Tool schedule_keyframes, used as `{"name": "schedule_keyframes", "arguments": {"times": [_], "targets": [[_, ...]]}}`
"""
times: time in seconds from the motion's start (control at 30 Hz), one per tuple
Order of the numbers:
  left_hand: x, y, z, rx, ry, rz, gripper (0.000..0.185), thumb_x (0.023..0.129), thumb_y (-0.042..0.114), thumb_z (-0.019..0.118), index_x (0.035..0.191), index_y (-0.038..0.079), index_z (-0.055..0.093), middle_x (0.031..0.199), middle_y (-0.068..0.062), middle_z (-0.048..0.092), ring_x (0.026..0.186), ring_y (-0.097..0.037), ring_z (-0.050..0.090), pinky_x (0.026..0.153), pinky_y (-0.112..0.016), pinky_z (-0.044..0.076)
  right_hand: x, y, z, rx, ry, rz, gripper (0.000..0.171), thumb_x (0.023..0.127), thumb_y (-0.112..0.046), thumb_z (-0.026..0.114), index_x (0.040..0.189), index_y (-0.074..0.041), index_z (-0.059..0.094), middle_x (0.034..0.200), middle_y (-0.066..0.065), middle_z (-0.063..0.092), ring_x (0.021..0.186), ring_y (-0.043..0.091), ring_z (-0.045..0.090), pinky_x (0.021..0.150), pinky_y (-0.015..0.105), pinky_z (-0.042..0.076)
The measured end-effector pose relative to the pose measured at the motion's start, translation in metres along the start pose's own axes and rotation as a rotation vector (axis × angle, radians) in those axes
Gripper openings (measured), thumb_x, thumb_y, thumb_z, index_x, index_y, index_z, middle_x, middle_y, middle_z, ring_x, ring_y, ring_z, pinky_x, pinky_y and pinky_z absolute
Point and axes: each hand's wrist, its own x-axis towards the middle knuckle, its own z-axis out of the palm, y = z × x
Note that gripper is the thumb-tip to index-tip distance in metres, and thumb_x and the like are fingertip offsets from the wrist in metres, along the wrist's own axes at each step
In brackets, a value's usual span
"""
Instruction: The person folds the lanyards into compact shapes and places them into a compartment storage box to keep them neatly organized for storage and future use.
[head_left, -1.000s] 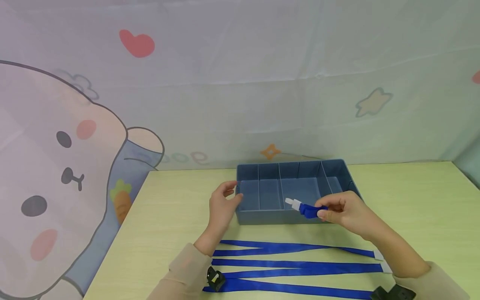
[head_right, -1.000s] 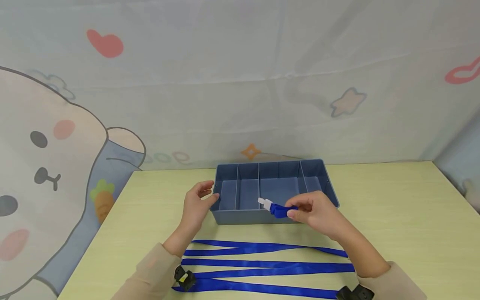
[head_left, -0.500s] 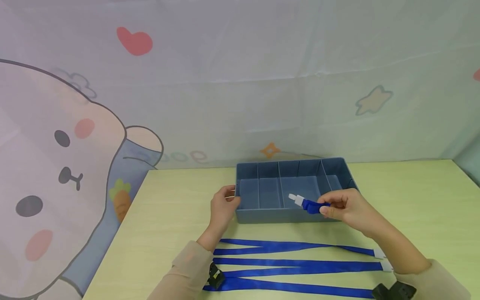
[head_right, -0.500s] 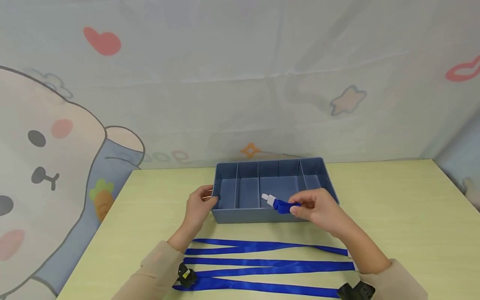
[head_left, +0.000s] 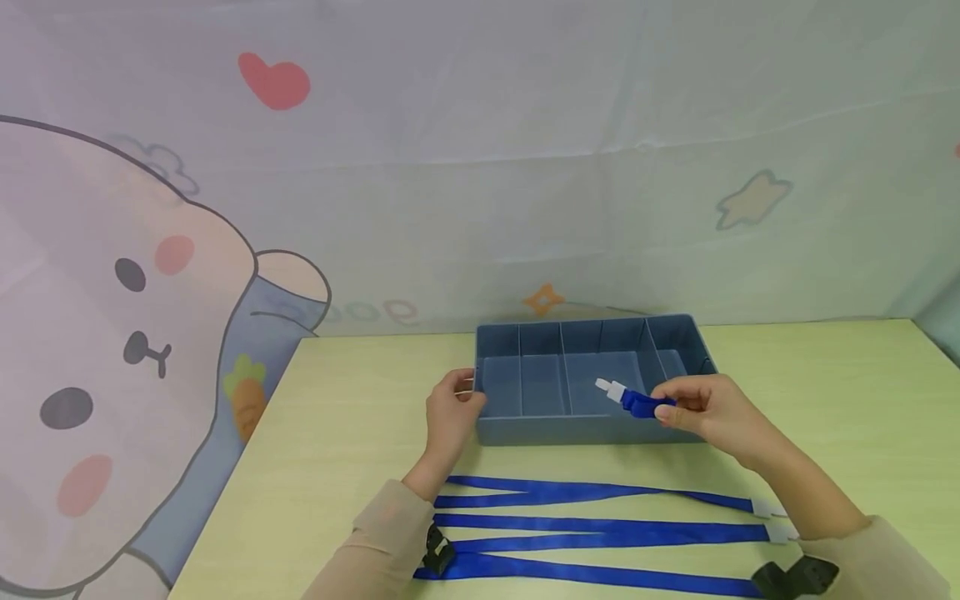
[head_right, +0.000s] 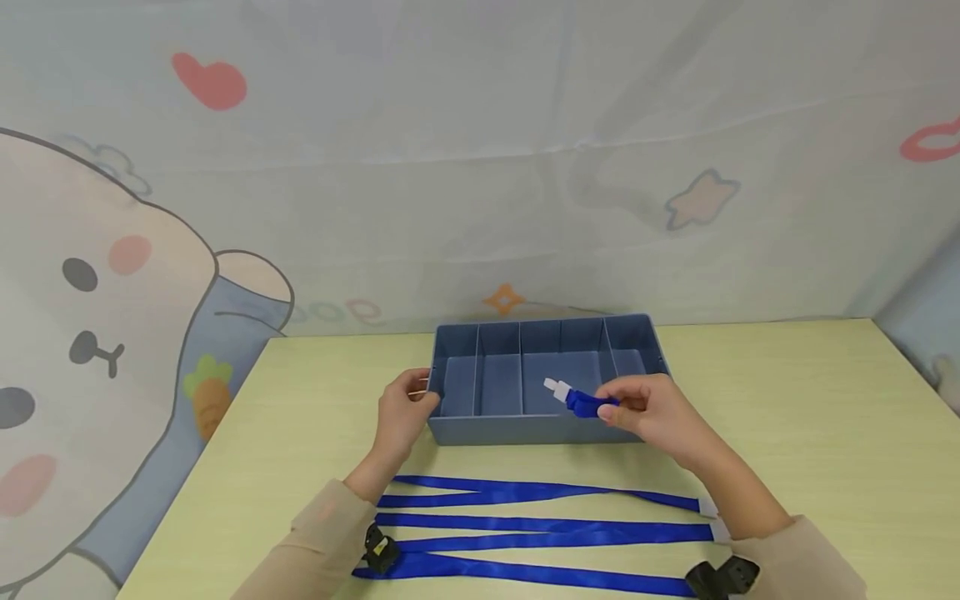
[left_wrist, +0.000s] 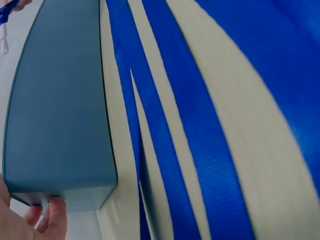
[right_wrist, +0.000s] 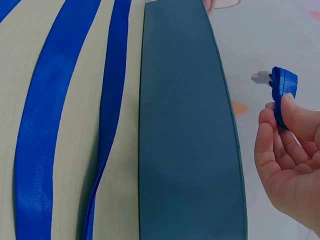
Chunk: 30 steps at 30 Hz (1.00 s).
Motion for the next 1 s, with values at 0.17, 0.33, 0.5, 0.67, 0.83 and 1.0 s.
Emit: {"name": "schedule_keyframes", "arguments": {"times": [0.17,0.33,0.5,0.67,0.83,1.0], "targets": [[0.002,0.0,0.001,-0.027,-0.008,-0.009,0.03,0.079,-0.004,0.062,0.109,-0.005,0.062,0.103,-0.021,0.064,0.088,-0.031,0.063,0.078,-0.038,0.054,-0.001,0.004,-0.005,-0.024,0.04,-0.001,0.024,0.089,-0.005,0.062,0.106,0.01,0.061,0.089,0.017,0.064,0.075,0.018,0.064,0.068,0.027,0.055],[0.002,-0.001,0.002,-0.026,-0.016,-0.004,0.029,0.08,-0.004,0.062,0.108,-0.005,0.061,0.103,-0.021,0.063,0.087,-0.03,0.062,0.078,-0.038,0.053,0.0,0.012,-0.01,-0.081,0.128,0.033,0.027,0.09,-0.01,0.062,0.108,0.011,0.061,0.086,0.01,0.066,0.076,0.016,0.064,0.067,0.026,0.054],[0.001,0.0,0.0,-0.018,-0.009,-0.02,0.028,0.079,-0.004,0.062,0.107,-0.005,0.061,0.102,-0.021,0.063,0.086,-0.029,0.062,0.077,-0.037,0.054,0.001,0.019,-0.015,-0.09,0.204,0.077,0.031,0.091,-0.012,0.061,0.111,0.012,0.058,0.086,0.007,0.067,0.076,0.009,0.063,0.068,0.02,0.053],[0.0,0.001,-0.002,-0.019,-0.015,-0.026,0.028,0.08,-0.004,0.062,0.107,-0.005,0.061,0.102,-0.021,0.063,0.086,-0.029,0.062,0.075,-0.037,0.054,0.003,0.024,-0.021,-0.069,0.234,0.091,0.032,0.092,-0.013,0.06,0.112,0.013,0.058,0.086,0.0,0.066,0.076,0.01,0.062,0.068,0.021,0.054],[0.001,-0.001,-0.002,-0.017,-0.011,-0.022,0.027,0.08,-0.003,0.062,0.107,-0.004,0.061,0.101,-0.02,0.063,0.085,-0.028,0.062,0.075,-0.037,0.054,0.007,0.027,-0.025,-0.049,0.26,0.077,0.03,0.092,-0.009,0.059,0.111,0.014,0.057,0.087,0.002,0.066,0.073,0.005,0.062,0.068,0.021,0.054],[0.001,-0.004,0.0,-0.017,-0.011,-0.013,0.027,0.08,-0.003,0.062,0.107,-0.004,0.061,0.102,-0.021,0.063,0.085,-0.028,0.061,0.075,-0.037,0.054,0.013,0.03,-0.028,-0.168,0.316,0.049,0.026,0.092,-0.009,0.059,0.109,0.011,0.06,0.093,0.016,0.065,0.07,0.004,0.058,0.063,0.018,0.053]]}}
